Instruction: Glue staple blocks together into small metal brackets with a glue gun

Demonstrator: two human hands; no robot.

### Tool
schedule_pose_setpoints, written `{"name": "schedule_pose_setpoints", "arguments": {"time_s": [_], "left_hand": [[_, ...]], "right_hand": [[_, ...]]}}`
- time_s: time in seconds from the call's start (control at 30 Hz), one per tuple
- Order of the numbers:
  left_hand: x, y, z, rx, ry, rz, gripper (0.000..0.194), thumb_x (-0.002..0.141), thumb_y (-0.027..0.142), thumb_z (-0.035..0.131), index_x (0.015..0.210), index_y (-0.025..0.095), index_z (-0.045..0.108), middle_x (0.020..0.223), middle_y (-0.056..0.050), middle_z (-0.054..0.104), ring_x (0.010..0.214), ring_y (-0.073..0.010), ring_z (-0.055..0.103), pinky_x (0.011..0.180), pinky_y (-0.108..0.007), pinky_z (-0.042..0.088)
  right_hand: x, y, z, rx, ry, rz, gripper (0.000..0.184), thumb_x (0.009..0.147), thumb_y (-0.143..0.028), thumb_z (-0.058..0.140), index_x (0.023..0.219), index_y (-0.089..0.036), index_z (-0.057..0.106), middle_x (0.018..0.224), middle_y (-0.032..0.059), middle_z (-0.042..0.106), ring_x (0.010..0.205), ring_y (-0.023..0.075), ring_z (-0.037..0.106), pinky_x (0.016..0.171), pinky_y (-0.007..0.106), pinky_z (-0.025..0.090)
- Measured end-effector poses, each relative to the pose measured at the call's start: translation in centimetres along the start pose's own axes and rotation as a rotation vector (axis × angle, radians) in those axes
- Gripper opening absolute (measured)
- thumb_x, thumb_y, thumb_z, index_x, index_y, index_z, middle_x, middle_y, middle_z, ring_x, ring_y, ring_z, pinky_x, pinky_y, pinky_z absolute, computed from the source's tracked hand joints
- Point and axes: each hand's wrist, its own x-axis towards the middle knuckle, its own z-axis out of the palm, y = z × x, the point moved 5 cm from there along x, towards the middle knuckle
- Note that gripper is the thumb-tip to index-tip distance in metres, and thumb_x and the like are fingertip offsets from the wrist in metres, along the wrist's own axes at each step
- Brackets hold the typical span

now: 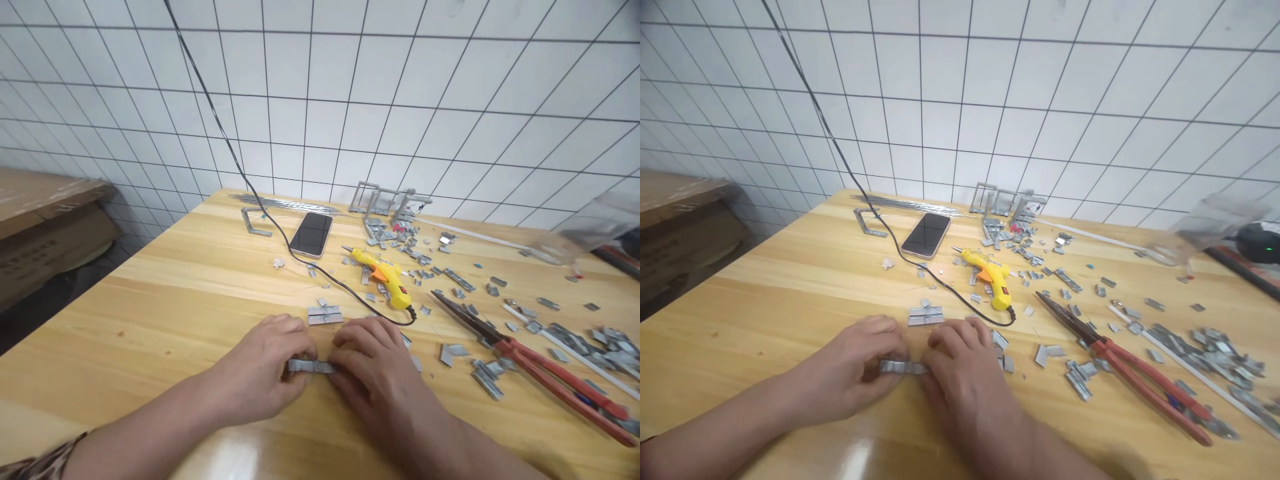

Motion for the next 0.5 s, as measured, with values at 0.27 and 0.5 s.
{"name": "schedule_pose_setpoints", "arguments": {"time_s": [0.27,0.5], "left_hand": [[0.05,0.09,0.11,-0.022,0.016,0.02,0.014,0.076,0.006,0.056,0.08,0.02,0.059,0.079,0.0,0.055,0.079,-0.0173,0.052,0.073,-0.03,0.039],[0.11,-0.06,0.35,-0.057,0.027,0.03,0.013,0.079,0.007,0.057,0.081,0.019,0.061,0.082,-0.001,0.058,0.081,-0.0171,0.054,0.075,-0.03,0.039]], "right_hand": [[-0.16,-0.25,0.01,0.02,0.028,-0.001,0.01,0.085,-0.013,0.06,0.086,-0.02,0.067,0.089,0.006,0.065,0.091,0.0234,0.053,0.087,0.045,0.037],[-0.12,-0.22,0.14,0.006,0.046,-0.034,0.014,0.087,-0.012,0.056,0.086,-0.02,0.068,0.086,0.0054,0.065,0.089,0.0225,0.055,0.085,0.043,0.039]]}}
